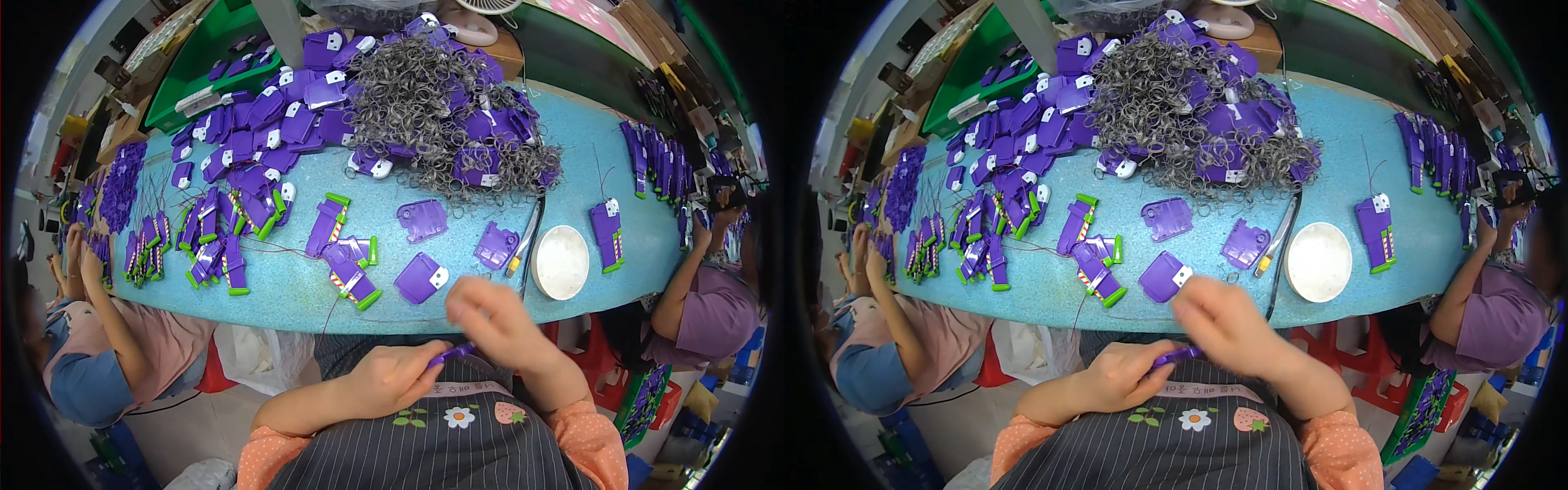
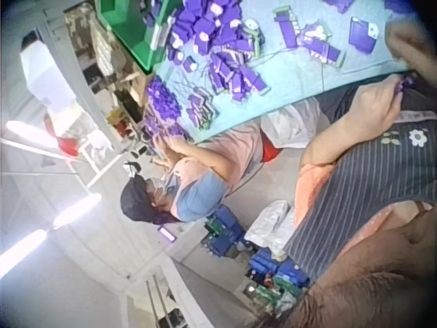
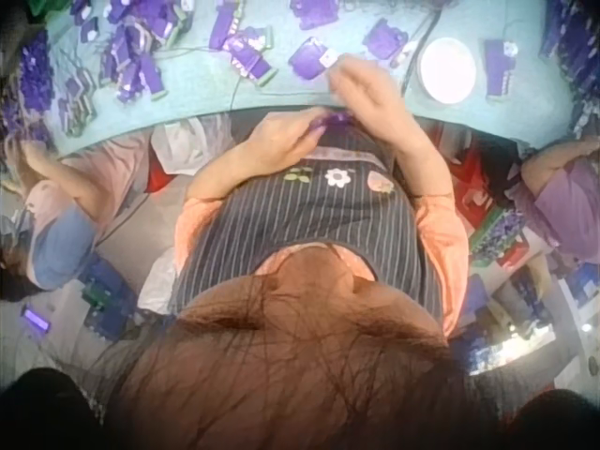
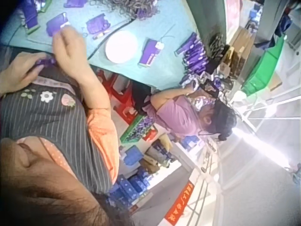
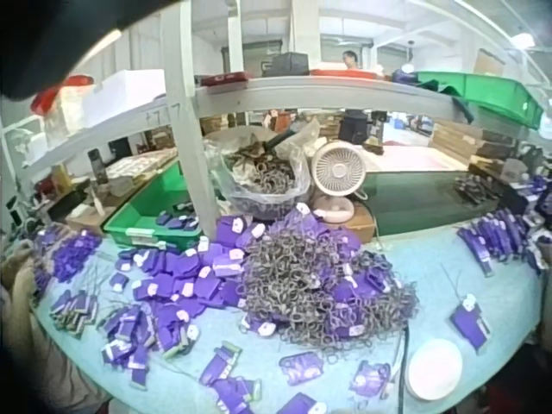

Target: The person assembles purple plastic toy components by hand. They pick up a purple plastic body, insert a white plastic piece, and attach a grey metal spring, repeating this process for multiple units on a light blue table.

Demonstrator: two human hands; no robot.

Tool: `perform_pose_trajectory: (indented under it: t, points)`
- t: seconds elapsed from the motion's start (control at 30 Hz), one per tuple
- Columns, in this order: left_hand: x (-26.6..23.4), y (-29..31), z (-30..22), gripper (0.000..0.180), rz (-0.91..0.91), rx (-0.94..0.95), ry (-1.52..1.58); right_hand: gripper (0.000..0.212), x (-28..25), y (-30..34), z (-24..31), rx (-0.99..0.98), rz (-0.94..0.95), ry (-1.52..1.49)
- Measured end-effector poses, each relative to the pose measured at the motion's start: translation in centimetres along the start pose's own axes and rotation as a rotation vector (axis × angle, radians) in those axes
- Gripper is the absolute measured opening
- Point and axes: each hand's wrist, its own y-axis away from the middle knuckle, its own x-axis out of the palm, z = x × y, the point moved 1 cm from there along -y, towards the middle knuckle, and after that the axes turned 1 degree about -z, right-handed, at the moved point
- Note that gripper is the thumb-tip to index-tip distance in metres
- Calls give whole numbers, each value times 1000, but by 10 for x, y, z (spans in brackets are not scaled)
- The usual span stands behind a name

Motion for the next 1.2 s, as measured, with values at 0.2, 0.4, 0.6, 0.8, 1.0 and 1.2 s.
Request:
perform_pose_trajectory:
  t: [0.2,0.4,0.6,0.8,1.0,1.2]
  points:
    - [0,-3,-11,27,-335,-526,979,27,-1,-13,-14,29,-550,-416]
    - [12,-2,1,28,-529,-162,-137,30,35,14,4,-73,-200,-162]
    - [20,-2,11,30,-578,-170,55,22,40,16,3,-93,-270,-62]
    - [33,-2,10,32,-555,-320,793,16,62,19,-14,166,-262,-517]
    - [35,1,13,33,-449,-342,915,16,52,25,-13,172,-252,-552]
    - [21,3,12,31,-476,-389,982,27,-8,31,-14,-217,-383,631]
